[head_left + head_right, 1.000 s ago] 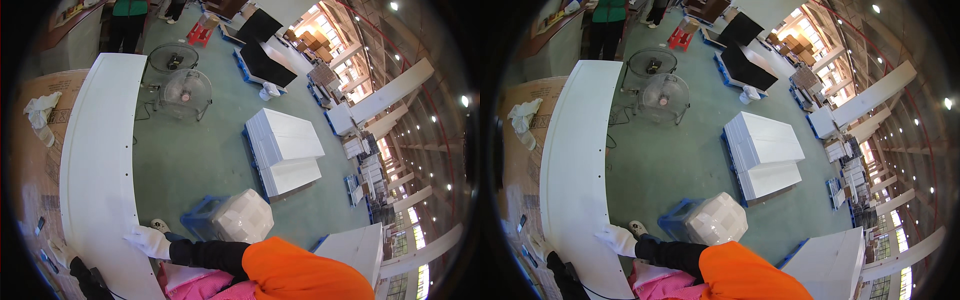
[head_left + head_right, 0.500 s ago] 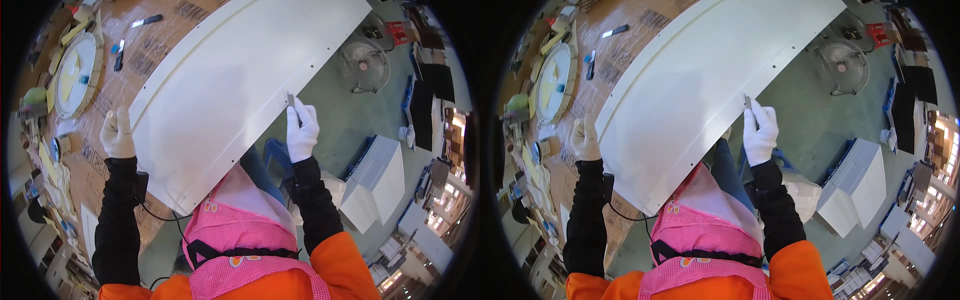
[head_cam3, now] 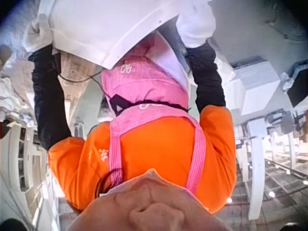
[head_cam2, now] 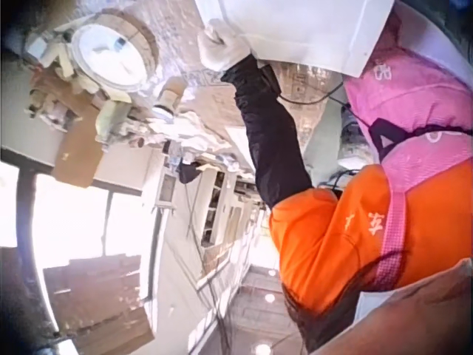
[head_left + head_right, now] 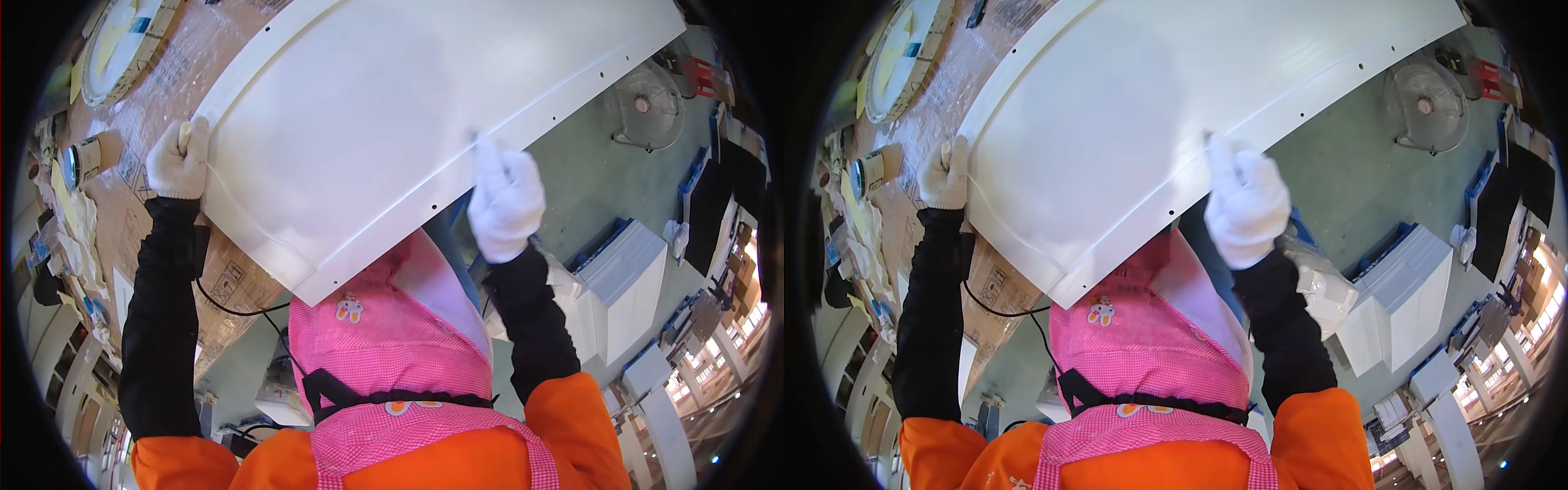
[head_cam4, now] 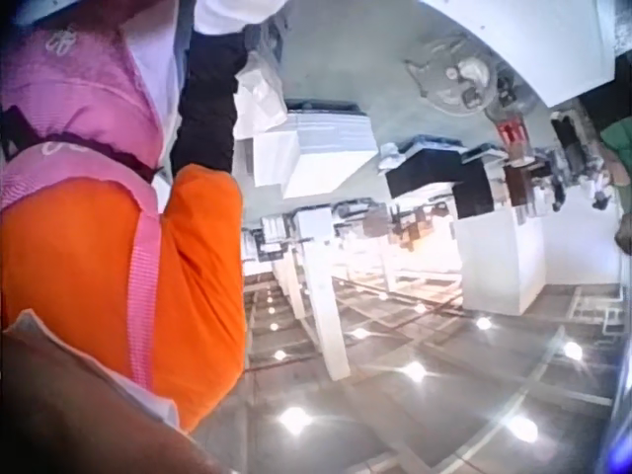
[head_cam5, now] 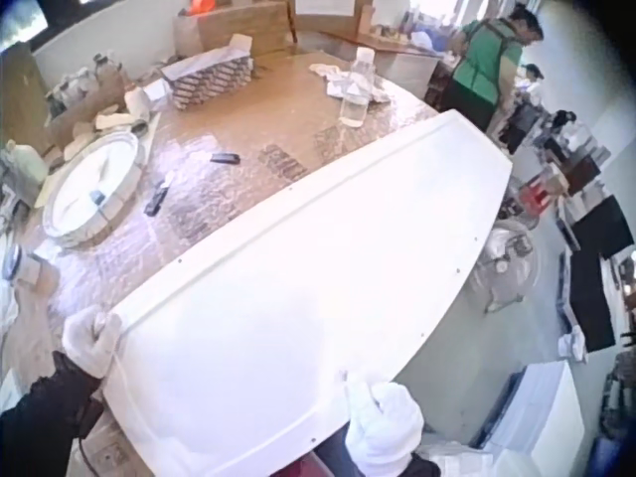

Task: The recorder is using a sanding block to smooth the surface and edges of a white wooden cabinet door.

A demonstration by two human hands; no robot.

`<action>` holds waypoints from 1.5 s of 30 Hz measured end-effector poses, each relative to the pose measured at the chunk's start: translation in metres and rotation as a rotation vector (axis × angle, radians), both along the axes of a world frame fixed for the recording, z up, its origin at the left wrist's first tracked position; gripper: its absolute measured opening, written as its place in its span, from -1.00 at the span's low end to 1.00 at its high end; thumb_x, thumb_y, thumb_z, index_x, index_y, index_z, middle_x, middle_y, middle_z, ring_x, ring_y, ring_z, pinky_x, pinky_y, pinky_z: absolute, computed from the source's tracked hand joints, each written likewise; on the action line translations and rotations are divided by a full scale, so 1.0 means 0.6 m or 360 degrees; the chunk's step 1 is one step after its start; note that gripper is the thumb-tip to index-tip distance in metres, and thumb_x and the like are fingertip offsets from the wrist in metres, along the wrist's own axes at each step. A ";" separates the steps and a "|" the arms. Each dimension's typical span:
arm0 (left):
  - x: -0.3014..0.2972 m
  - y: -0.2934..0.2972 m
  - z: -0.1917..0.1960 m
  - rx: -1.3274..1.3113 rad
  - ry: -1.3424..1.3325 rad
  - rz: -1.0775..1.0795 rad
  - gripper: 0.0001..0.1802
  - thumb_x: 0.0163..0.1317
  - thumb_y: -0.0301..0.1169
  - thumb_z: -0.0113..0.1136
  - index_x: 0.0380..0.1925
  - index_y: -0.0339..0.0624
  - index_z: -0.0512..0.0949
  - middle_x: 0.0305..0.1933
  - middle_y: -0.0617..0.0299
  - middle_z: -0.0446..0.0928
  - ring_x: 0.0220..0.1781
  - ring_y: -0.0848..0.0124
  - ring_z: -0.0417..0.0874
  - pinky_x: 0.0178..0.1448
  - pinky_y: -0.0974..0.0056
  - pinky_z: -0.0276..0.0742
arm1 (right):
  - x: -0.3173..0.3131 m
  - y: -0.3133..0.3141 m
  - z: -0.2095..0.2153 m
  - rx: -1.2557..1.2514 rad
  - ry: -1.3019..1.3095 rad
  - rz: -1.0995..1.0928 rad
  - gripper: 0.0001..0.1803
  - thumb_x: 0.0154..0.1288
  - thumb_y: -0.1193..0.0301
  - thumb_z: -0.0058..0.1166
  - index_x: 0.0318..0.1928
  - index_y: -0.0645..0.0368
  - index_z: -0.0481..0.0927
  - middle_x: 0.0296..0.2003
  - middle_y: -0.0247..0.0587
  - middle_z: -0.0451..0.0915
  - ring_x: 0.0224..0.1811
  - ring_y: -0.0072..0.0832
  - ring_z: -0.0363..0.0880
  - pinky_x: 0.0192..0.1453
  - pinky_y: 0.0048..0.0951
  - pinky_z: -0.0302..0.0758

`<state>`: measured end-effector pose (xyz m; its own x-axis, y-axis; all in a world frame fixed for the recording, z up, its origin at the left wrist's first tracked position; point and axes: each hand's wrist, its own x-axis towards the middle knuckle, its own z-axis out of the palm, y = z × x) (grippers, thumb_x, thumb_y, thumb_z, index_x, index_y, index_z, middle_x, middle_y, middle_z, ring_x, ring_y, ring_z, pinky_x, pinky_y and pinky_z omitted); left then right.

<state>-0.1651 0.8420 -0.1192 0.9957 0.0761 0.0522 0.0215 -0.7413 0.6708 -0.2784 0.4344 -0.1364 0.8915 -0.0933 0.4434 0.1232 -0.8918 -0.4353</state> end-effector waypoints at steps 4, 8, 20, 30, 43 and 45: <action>-0.001 0.005 0.006 0.0051 -0.0028 0.0016 -0.53 0.43 -0.27 0.28 -0.62 -0.18 0.33 -0.62 0.43 0.15 -0.50 0.63 0.16 -0.45 0.38 0.17 | -0.065 0.117 0.047 0.0321 0.0264 0.0282 -0.91 0.22 0.55 0.31 -0.25 0.15 0.72 -0.50 -0.27 0.49 -0.55 -0.33 0.48 -0.50 -0.32 0.39; -0.002 -0.009 0.000 -0.0064 -0.0059 0.0054 -0.56 0.43 -0.27 0.27 -0.60 -0.19 0.38 -0.62 0.41 0.21 -0.51 0.62 0.20 -0.44 0.38 0.20 | -0.106 0.171 0.069 0.0515 0.0537 0.0906 -0.88 0.24 0.55 0.26 -0.21 0.13 0.74 -0.55 -0.24 0.47 -0.56 -0.28 0.48 -0.50 -0.30 0.44; -0.001 -0.006 -0.004 -0.0020 -0.0068 0.0038 -0.59 0.46 -0.29 0.24 -0.57 -0.19 0.38 -0.59 0.41 0.16 -0.50 0.62 0.18 -0.43 0.39 0.21 | 0.134 -0.183 0.022 -0.0154 0.0126 -0.0300 -0.62 0.30 0.54 0.26 0.13 0.04 0.74 -0.34 -0.25 0.48 -0.38 -0.40 0.51 -0.27 -0.37 0.51; 0.001 0.007 -0.008 -0.0027 -0.0088 0.0066 -0.56 0.47 -0.32 0.22 -0.59 -0.17 0.31 -0.59 0.44 0.14 -0.49 0.64 0.14 -0.44 0.39 0.15 | -0.055 0.078 0.068 0.0516 0.0701 0.0703 -0.58 0.11 0.64 0.24 0.03 0.14 0.77 -0.46 -0.24 0.52 -0.48 -0.27 0.53 -0.39 -0.29 0.49; 0.000 0.013 -0.020 -0.0050 -0.0092 0.0004 -0.55 0.51 -0.34 0.18 -0.59 -0.15 0.27 -0.57 0.45 0.14 -0.49 0.66 0.13 -0.45 0.40 0.14 | 0.188 -0.307 0.005 -0.0134 0.0041 -0.0514 -0.71 0.39 0.45 0.22 0.10 0.11 0.73 -0.34 -0.23 0.49 -0.37 -0.41 0.52 -0.26 -0.38 0.49; -0.002 0.007 -0.011 -0.0010 -0.0052 0.0031 -0.55 0.50 -0.33 0.18 -0.58 -0.16 0.28 -0.57 0.45 0.15 -0.49 0.66 0.14 -0.45 0.40 0.15 | 0.188 -0.303 -0.008 -0.0204 0.0019 -0.0452 -0.70 0.38 0.44 0.23 0.10 0.08 0.73 -0.34 -0.23 0.50 -0.38 -0.39 0.53 -0.27 -0.37 0.50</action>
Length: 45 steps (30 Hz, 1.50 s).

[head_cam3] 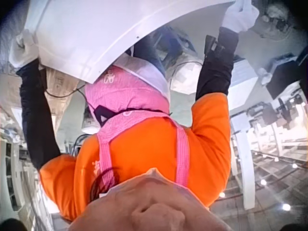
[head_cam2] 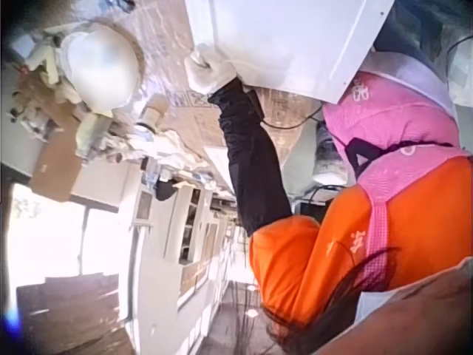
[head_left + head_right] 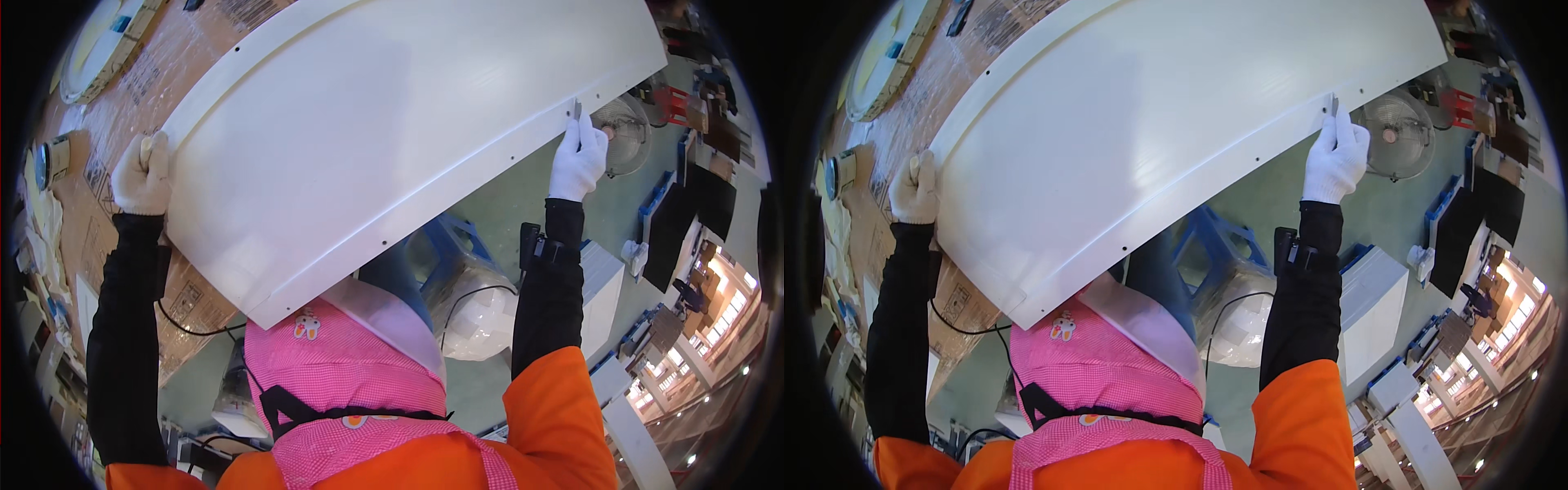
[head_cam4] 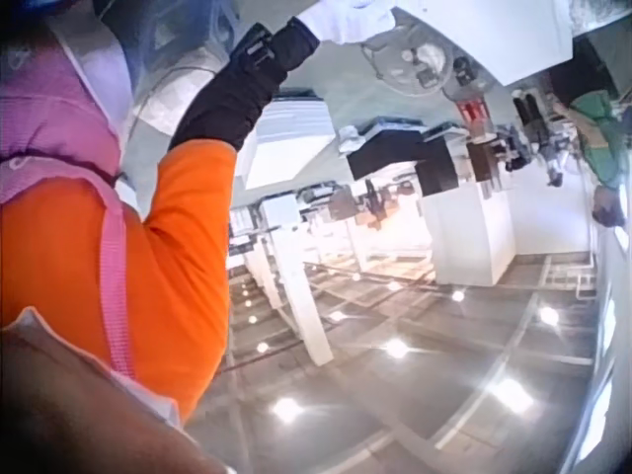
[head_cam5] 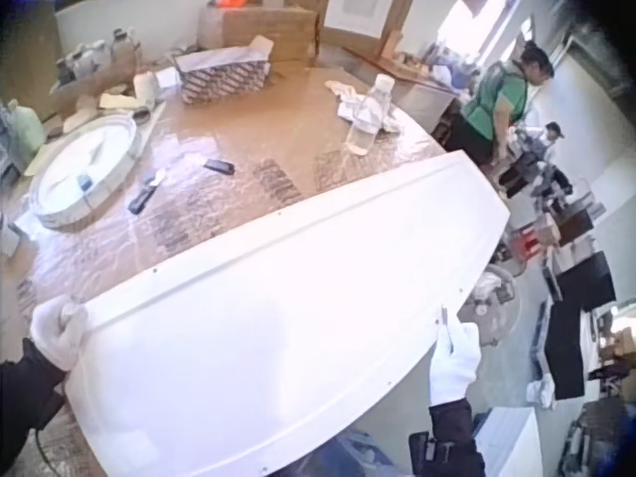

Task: The recorder is using a sanding block to smooth the surface and edges of a white wooden cabinet door.

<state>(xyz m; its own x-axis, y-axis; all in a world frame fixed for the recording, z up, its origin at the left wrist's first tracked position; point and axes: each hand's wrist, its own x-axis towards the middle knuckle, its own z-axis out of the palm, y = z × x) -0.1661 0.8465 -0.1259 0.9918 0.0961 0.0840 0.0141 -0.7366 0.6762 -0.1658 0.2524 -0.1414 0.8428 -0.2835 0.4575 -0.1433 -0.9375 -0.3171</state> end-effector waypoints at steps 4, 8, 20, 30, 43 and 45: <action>0.000 0.002 -0.012 -0.0123 -0.0002 0.0063 -0.59 0.47 -0.34 0.23 -0.59 -0.13 0.36 -0.56 0.56 0.23 -0.48 0.71 0.20 -0.43 0.43 0.16 | -0.033 0.085 0.003 -0.0114 0.0042 0.0180 -0.69 0.38 0.55 0.20 0.11 0.21 0.71 -0.34 -0.22 0.51 -0.36 -0.39 0.50 -0.25 -0.40 0.48; 0.002 0.003 -0.006 -0.0014 0.0069 0.0096 -0.61 0.48 -0.29 0.23 -0.56 -0.15 0.42 -0.55 0.55 0.23 -0.46 0.70 0.20 -0.41 0.43 0.17 | -0.116 0.233 0.027 0.0011 -0.0018 0.0526 -0.59 0.24 0.67 0.26 0.11 0.20 0.73 -0.38 -0.22 0.45 -0.39 -0.34 0.47 -0.30 -0.36 0.47; 0.001 -0.010 0.005 -0.0079 -0.0020 0.0020 -0.56 0.44 -0.19 0.26 -0.55 -0.19 0.39 -0.61 0.35 0.24 -0.50 0.60 0.25 -0.39 0.36 0.33 | -0.262 0.396 0.060 0.0695 0.0294 0.1194 -0.47 0.05 0.76 0.21 0.11 0.24 0.71 -0.45 -0.27 0.44 -0.45 -0.43 0.46 -0.43 -0.40 0.39; 0.006 -0.012 -0.007 0.0030 -0.0073 -0.0012 -0.52 0.43 -0.06 0.22 -0.54 -0.16 0.45 -0.63 0.24 0.22 -0.55 0.46 0.26 -0.40 0.29 0.34 | -0.324 0.498 0.087 0.0612 0.0668 0.1741 -0.80 0.21 0.52 0.19 -0.14 0.11 0.70 -0.53 -0.38 0.34 -0.55 -0.41 0.42 -0.49 -0.35 0.39; 0.002 0.006 0.001 0.0253 -0.0113 -0.0002 -0.60 0.45 -0.19 0.24 -0.50 -0.21 0.44 -0.59 0.27 0.20 -0.50 0.50 0.21 -0.38 0.30 0.33 | -0.201 0.340 0.030 0.0469 0.0138 0.0612 -0.56 0.20 0.67 0.29 0.13 0.19 0.73 -0.32 -0.23 0.47 -0.38 -0.42 0.47 -0.31 -0.44 0.46; 0.008 -0.011 0.017 -0.0153 -0.0055 -0.0066 -0.64 0.49 -0.38 0.10 -0.58 -0.13 0.41 -0.58 0.47 0.38 -0.50 0.63 0.34 -0.40 0.39 0.32 | -0.205 0.344 0.018 0.0444 0.0102 0.0611 -0.56 0.20 0.68 0.29 0.12 0.20 0.73 -0.32 -0.24 0.47 -0.38 -0.42 0.48 -0.30 -0.44 0.46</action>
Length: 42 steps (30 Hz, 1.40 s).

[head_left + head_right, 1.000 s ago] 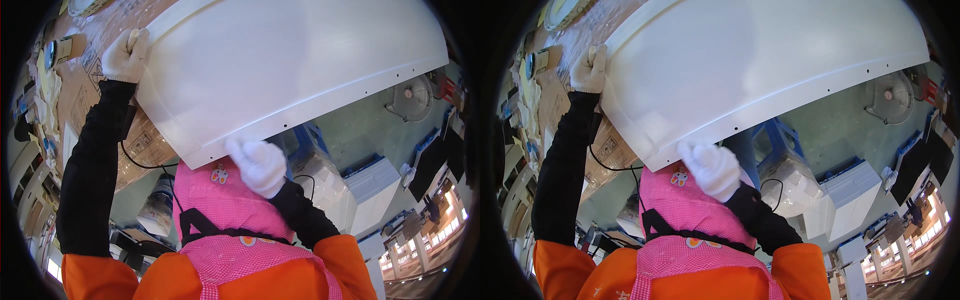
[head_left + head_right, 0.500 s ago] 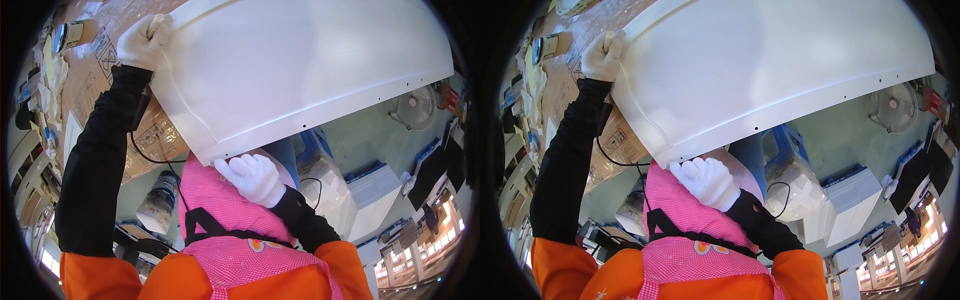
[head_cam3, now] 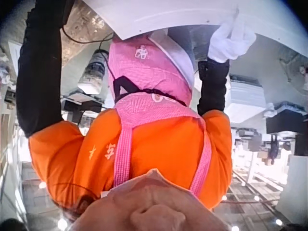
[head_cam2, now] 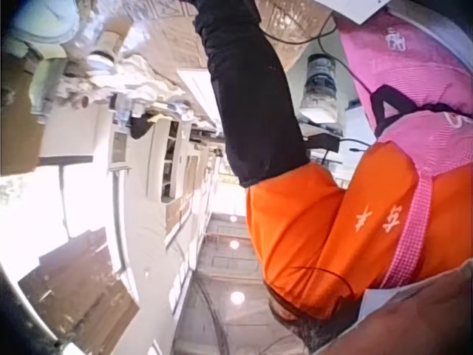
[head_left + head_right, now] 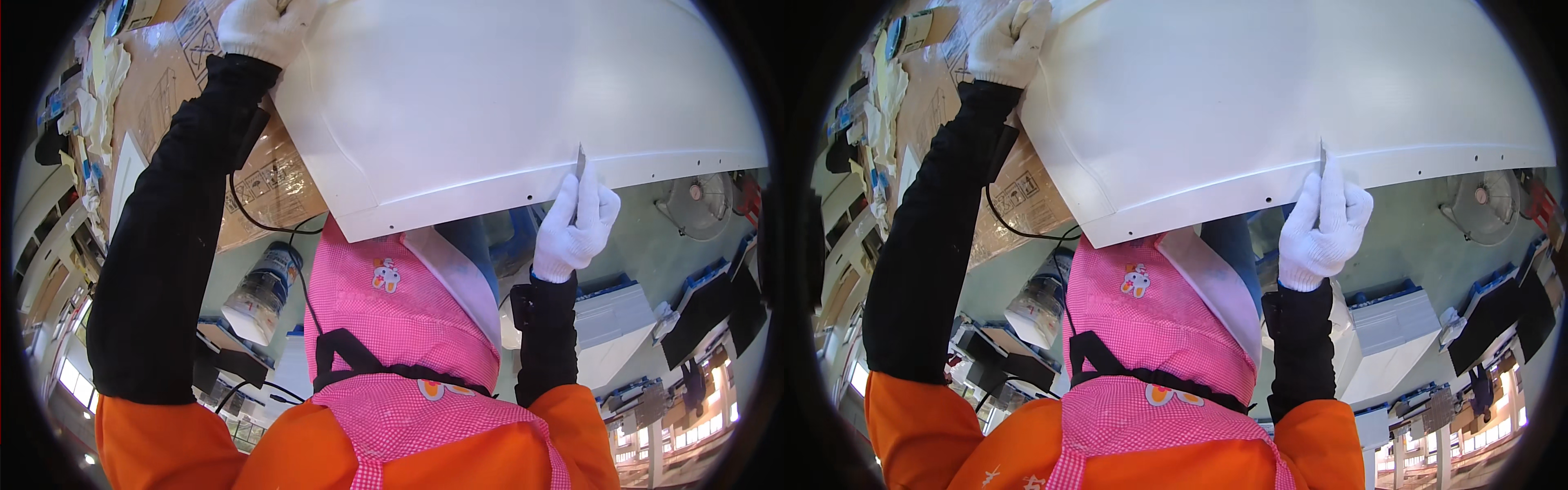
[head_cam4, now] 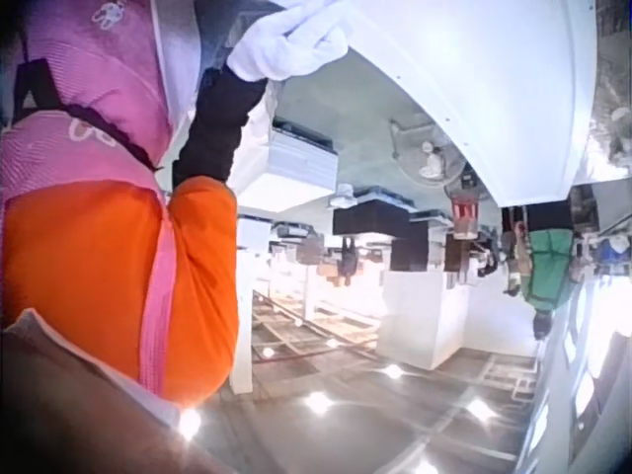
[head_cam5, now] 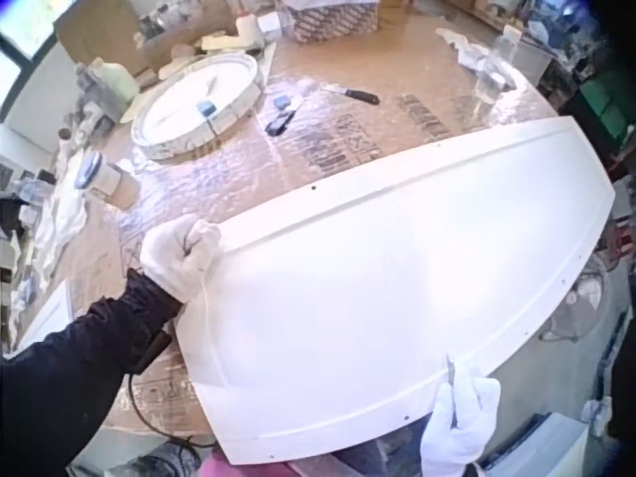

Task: The recorder is using a sanding block to smooth the surface and edges of a white wooden cabinet door.

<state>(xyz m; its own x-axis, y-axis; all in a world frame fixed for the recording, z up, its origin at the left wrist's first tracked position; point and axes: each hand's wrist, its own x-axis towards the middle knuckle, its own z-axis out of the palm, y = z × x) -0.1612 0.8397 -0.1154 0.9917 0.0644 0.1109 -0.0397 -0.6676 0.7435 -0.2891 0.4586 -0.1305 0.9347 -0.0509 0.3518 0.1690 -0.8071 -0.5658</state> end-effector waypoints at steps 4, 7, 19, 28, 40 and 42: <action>-0.002 -0.014 0.008 0.0021 -0.0119 -0.0088 -0.67 0.46 -0.44 0.07 -0.57 -0.16 0.41 -0.59 0.45 0.38 -0.51 0.62 0.33 -0.41 0.37 0.33 | -0.004 -0.001 0.005 -0.0129 -0.0084 -0.0016 -0.56 0.21 0.67 0.29 0.13 0.21 0.73 -0.33 -0.25 0.47 -0.37 -0.42 0.49 -0.30 -0.44 0.47; -0.004 -0.015 0.000 -0.0061 -0.0050 -0.0097 -0.67 0.45 -0.45 0.08 -0.57 -0.16 0.41 -0.60 0.44 0.36 -0.50 0.61 0.34 -0.40 0.38 0.33 | -0.027 0.025 0.015 -0.0208 -0.0032 -0.0065 -0.52 0.15 0.70 0.29 0.13 0.20 0.73 -0.33 -0.24 0.46 -0.37 -0.39 0.49 -0.31 -0.43 0.47; 0.013 0.007 -0.030 -0.0150 -0.0325 -0.0193 -0.68 0.48 -0.31 0.17 -0.49 -0.21 0.50 -0.59 0.34 0.31 -0.49 0.54 0.31 -0.33 0.33 0.38 | -0.266 0.265 0.039 0.0418 0.0243 0.1000 -0.61 0.08 0.56 0.33 -0.01 0.10 0.77 -0.58 -0.36 0.33 -0.58 -0.37 0.41 -0.54 -0.34 0.34; 0.011 0.008 -0.029 -0.0132 -0.0426 -0.0163 -0.68 0.47 -0.27 0.18 -0.45 -0.22 0.57 -0.58 0.20 0.45 -0.51 0.48 0.43 -0.29 0.32 0.46 | -0.168 0.265 0.044 -0.0073 0.0126 0.0323 -0.55 -0.01 0.63 0.37 -0.01 0.16 0.78 -0.51 -0.34 0.35 -0.47 -0.38 0.47 -0.42 -0.37 0.40; 0.024 0.014 -0.049 -0.0136 -0.0500 -0.0154 -0.77 0.42 -0.36 0.21 -0.39 -0.26 0.61 -0.52 0.05 0.57 -0.43 0.46 0.57 -0.17 0.33 0.53 | -0.200 0.257 0.040 0.0173 0.0191 0.0361 -0.46 -0.04 0.78 0.27 0.06 0.29 0.74 -0.49 -0.33 0.51 -0.48 -0.42 0.51 -0.40 -0.49 0.44; 0.027 0.012 -0.056 -0.0167 -0.0575 -0.0180 -0.79 0.43 -0.35 0.20 -0.33 -0.26 0.62 -0.46 0.04 0.61 -0.40 0.45 0.57 -0.16 0.33 0.53 | -0.204 0.249 0.042 0.0111 0.0257 0.0609 -0.46 -0.03 0.73 0.27 0.06 0.24 0.75 -0.51 -0.35 0.46 -0.52 -0.41 0.47 -0.47 -0.44 0.39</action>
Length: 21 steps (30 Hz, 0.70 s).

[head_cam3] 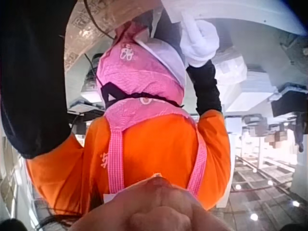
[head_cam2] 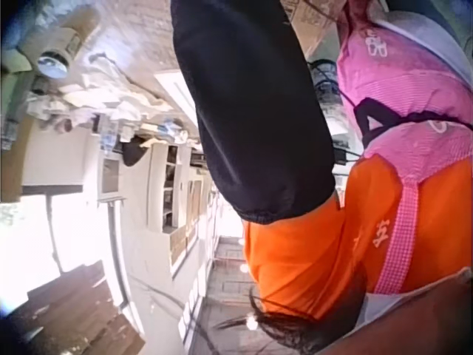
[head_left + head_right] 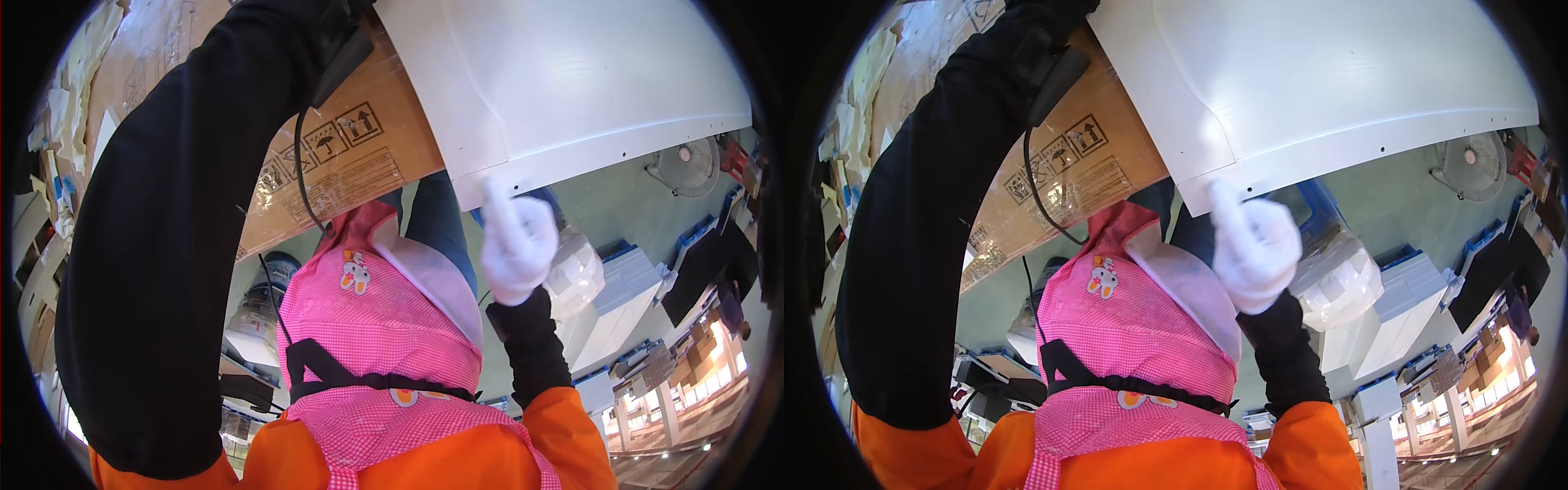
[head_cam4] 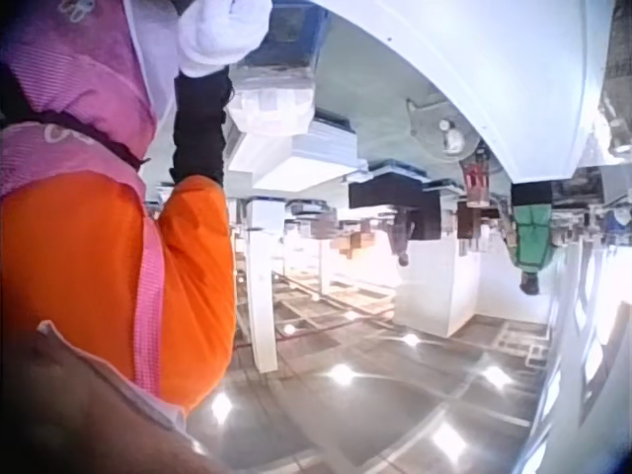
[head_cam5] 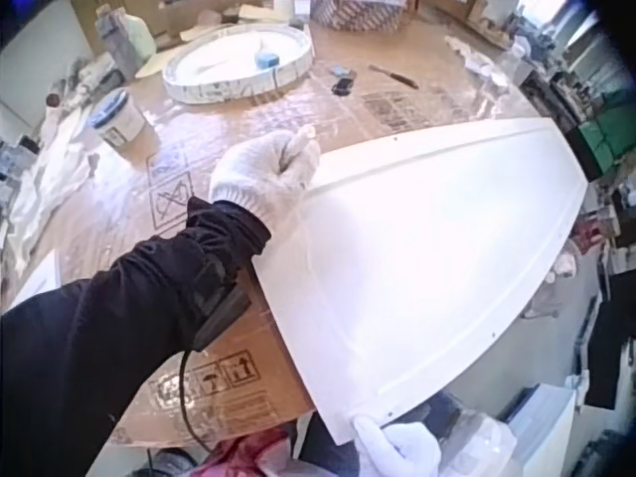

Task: The recorder is using a sanding block to smooth the surface and edges of a white wooden cabinet door.

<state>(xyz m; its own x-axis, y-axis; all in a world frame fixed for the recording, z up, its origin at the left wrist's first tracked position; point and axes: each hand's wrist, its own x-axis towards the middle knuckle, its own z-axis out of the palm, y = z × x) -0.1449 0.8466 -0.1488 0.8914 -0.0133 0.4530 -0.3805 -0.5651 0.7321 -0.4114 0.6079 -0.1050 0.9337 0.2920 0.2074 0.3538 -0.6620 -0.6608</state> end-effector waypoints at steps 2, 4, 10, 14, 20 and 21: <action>0.001 -0.009 0.002 -0.0034 -0.0038 -0.0027 -0.79 0.43 -0.35 0.19 -0.31 -0.27 0.63 -0.44 0.04 0.63 -0.39 0.45 0.58 -0.15 0.32 0.53 | -0.023 0.003 0.005 -0.0013 0.0019 0.0395 -0.49 -0.06 0.62 0.30 0.03 0.15 0.77 -0.56 -0.37 0.37 -0.59 -0.38 0.40 -0.55 -0.35 0.30; -0.004 -0.009 0.017 0.0109 0.0128 -0.0030 -0.79 0.44 -0.34 0.18 -0.30 -0.26 0.64 -0.44 0.06 0.65 -0.39 0.45 0.57 -0.16 0.33 0.52 | -0.039 0.012 0.029 0.0029 0.0220 0.0457 -0.47 -0.08 0.61 0.33 0.03 0.16 0.76 -0.58 -0.37 0.38 -0.58 -0.38 0.42 -0.54 -0.34 0.33; -0.014 0.012 0.016 0.0009 0.0137 -0.0021 -0.76 0.45 -0.30 0.19 -0.30 -0.26 0.63 -0.53 0.13 0.55 -0.43 0.46 0.50 -0.21 0.30 0.49 | 0.023 -0.025 0.016 -0.0020 0.0050 -0.0460 -0.59 0.21 0.70 0.25 0.10 0.28 0.71 -0.30 -0.24 0.56 -0.28 -0.42 0.53 -0.19 -0.45 0.49; -0.019 0.003 0.030 0.0100 0.0308 0.0054 -0.76 0.46 -0.30 0.20 -0.31 -0.26 0.63 -0.55 0.21 0.50 -0.45 0.49 0.46 -0.24 0.30 0.48 | 0.055 -0.061 0.001 -0.0131 -0.0074 -0.0520 -0.65 0.32 0.68 0.18 0.11 0.32 0.67 -0.22 -0.19 0.57 -0.23 -0.43 0.56 -0.13 -0.45 0.52; -0.017 0.003 0.019 -0.0160 0.0215 -0.0001 -0.74 0.47 -0.31 0.19 -0.35 -0.25 0.61 -0.56 0.27 0.48 -0.46 0.53 0.42 -0.27 0.32 0.45 | 0.072 -0.078 0.027 0.0003 0.0337 -0.0413 -0.64 0.33 0.69 0.15 0.14 0.31 0.65 -0.22 -0.16 0.62 -0.28 -0.46 0.59 -0.13 -0.48 0.55; -0.021 0.005 0.023 -0.0055 0.0198 0.0017 -0.74 0.47 -0.31 0.19 -0.37 -0.25 0.60 -0.56 0.31 0.48 -0.45 0.56 0.41 -0.27 0.34 0.45 | 0.080 -0.080 0.030 0.0002 0.0334 -0.0404 -0.64 0.33 0.69 0.15 0.14 0.31 0.65 -0.22 -0.16 0.62 -0.28 -0.46 0.59 -0.13 -0.48 0.55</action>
